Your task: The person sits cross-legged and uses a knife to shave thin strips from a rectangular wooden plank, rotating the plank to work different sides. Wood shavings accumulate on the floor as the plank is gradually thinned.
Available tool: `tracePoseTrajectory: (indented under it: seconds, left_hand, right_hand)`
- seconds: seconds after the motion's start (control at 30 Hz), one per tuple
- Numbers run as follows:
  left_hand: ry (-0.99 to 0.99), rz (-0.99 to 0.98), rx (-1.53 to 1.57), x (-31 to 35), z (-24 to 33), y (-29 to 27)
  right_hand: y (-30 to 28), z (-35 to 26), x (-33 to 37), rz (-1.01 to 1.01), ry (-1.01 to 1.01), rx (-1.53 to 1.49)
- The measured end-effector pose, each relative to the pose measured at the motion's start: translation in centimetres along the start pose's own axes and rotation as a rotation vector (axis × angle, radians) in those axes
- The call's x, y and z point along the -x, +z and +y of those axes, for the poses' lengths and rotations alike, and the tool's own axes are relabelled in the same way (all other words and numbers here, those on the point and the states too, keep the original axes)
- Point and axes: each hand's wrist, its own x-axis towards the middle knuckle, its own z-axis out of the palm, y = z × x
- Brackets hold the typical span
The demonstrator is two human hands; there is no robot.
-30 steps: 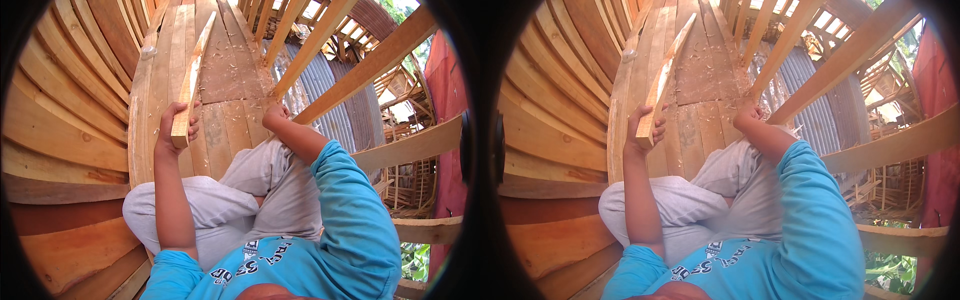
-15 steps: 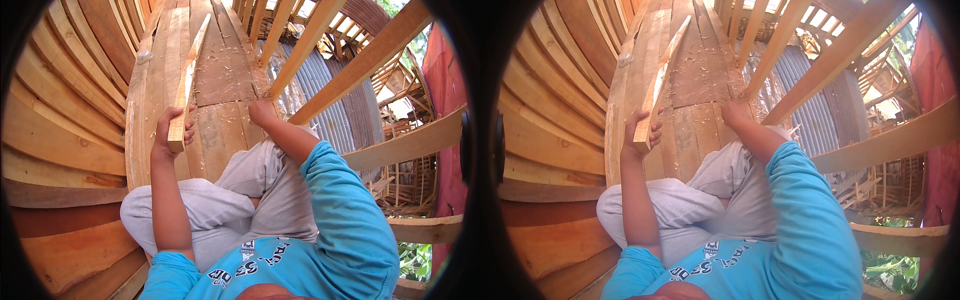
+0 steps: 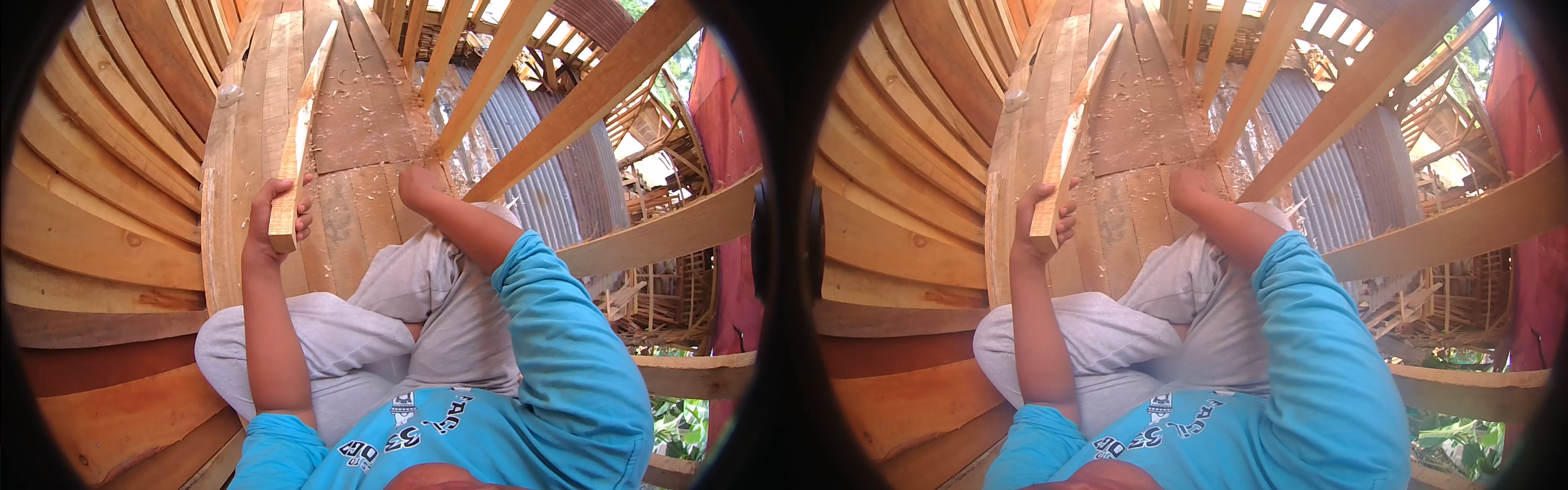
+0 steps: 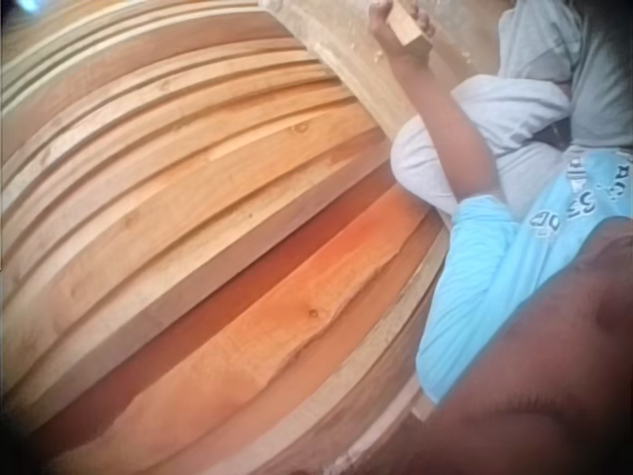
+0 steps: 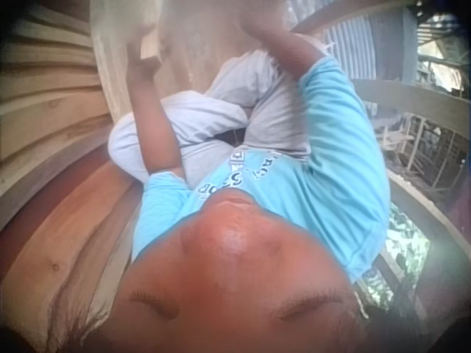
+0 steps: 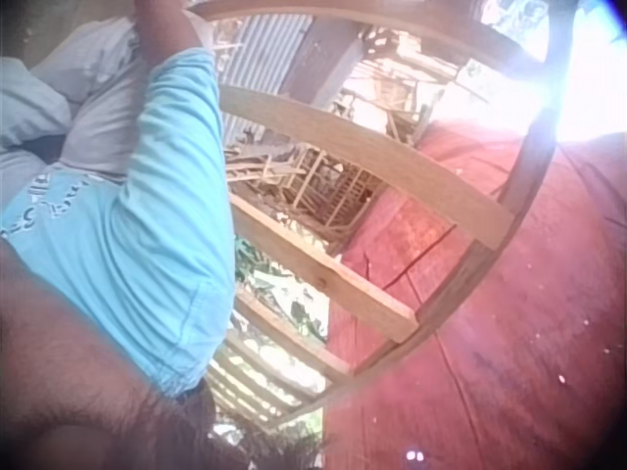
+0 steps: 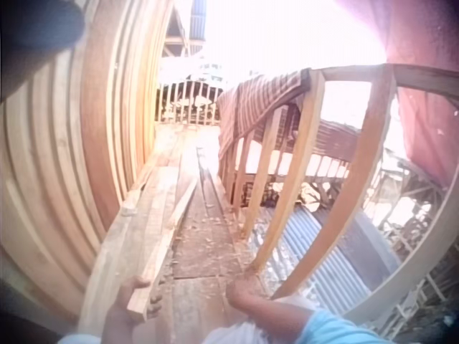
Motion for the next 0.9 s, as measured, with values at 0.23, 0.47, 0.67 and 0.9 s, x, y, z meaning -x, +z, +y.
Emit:
tracePoseTrajectory:
  seconds: [0.23,0.47,0.67,0.9]
  left_hand:
    - [0.006,0.013,0.002,0.4,0.0,-0.5]
    - [-0.002,0.004,-0.009,0.1,-0.1,0.1]
    - [0.009,0.01,-0.005,0.1,-0.3,-0.2]
    - [0.008,-0.006,0.021,0.0,-0.4,0.3]
  right_hand:
    - [-2.0,-0.2,1.9,-0.27,-0.192,0.337]
    - [-2.6,-1.1,0.2,-0.24,0.219,0.094]
    - [-0.2,-1.0,-1.3,0.109,0.031,-0.111]
    - [2.7,2.0,-3.3,-0.531,0.037,0.486]
